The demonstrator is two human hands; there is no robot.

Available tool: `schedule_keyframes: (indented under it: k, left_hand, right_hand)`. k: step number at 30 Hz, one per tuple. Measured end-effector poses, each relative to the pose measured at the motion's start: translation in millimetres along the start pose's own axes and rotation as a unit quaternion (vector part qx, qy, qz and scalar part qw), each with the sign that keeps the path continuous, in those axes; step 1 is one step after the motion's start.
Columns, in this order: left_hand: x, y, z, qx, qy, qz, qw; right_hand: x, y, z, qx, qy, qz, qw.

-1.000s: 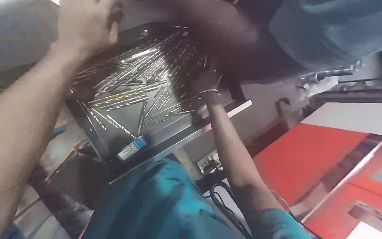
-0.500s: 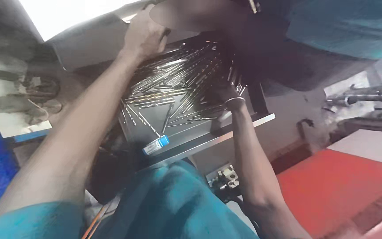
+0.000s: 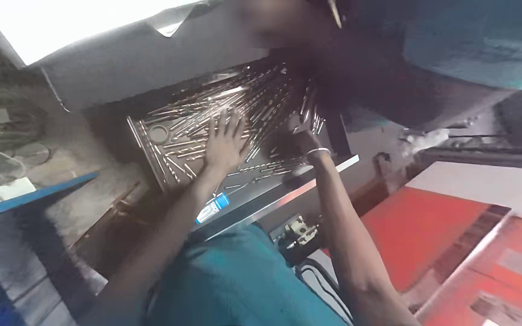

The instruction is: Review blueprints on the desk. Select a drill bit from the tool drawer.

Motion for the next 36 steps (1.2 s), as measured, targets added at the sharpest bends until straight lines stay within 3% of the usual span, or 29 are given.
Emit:
schedule_keyframes:
  k: [2,5,7,10,13,18,25,29,33,36]
  left_hand:
    - [-6.3,5.6,-7.2,0.013,-0.003,0.003,1.000]
    - [-16.3,21.4,-18.8,0.023,0.001,0.010,1.000]
    - [-24.4,33.8,-23.5,0.022,0.014,0.008,1.000]
    - [-33.8,48.8,-27.7,0.020,0.023,0.014,0.999]
    - [-40.9,66.0,-35.3,0.009,0.031,0.013,0.999]
    - [-47.1,81.2,-27.7,-0.004,0.112,0.019,0.994]
    - [-36.2,96.9,33.2,-0.136,0.249,0.090,0.955]
    - [-39.0,115.0,56.0,-0.163,0.286,0.109,0.938]
    - [-37.1,145.8,60.3,-0.171,0.321,0.147,0.920]
    - [-29.9,165.8,51.1,-0.171,0.352,0.182,0.902]
  right_hand:
    - [17.7,5.1,14.8,-0.037,0.064,0.004,0.997]
    - [54.7,24.0,38.1,-0.167,0.062,0.138,0.974]
    - [76.2,15.9,42.0,-0.199,0.142,0.232,0.942]
    - [106.4,-26.6,40.5,-0.153,0.265,0.323,0.896]
    - [124.4,-35.6,41.6,-0.089,0.386,0.328,0.858]
    - [135.3,-32.3,48.2,-0.099,0.453,0.395,0.793]
    - [138.9,-7.0,56.7,-0.069,0.455,0.408,0.788]
    - [143.6,-8.4,50.8,-0.061,0.449,0.442,0.774]
    - [138.1,-23.5,49.2,-0.100,0.441,0.504,0.736]
    - [118.7,8.9,52.3,-0.035,0.394,0.438,0.808]
Point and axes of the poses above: each hand's wrist, its own y-axis away from the middle knuckle, its own z-axis out of the back of the hand, x = y × z, the point moved 8 cm from there along -y, towards the middle knuckle, and after that the axes turned 13 degrees about y, right-handed, at the moved point
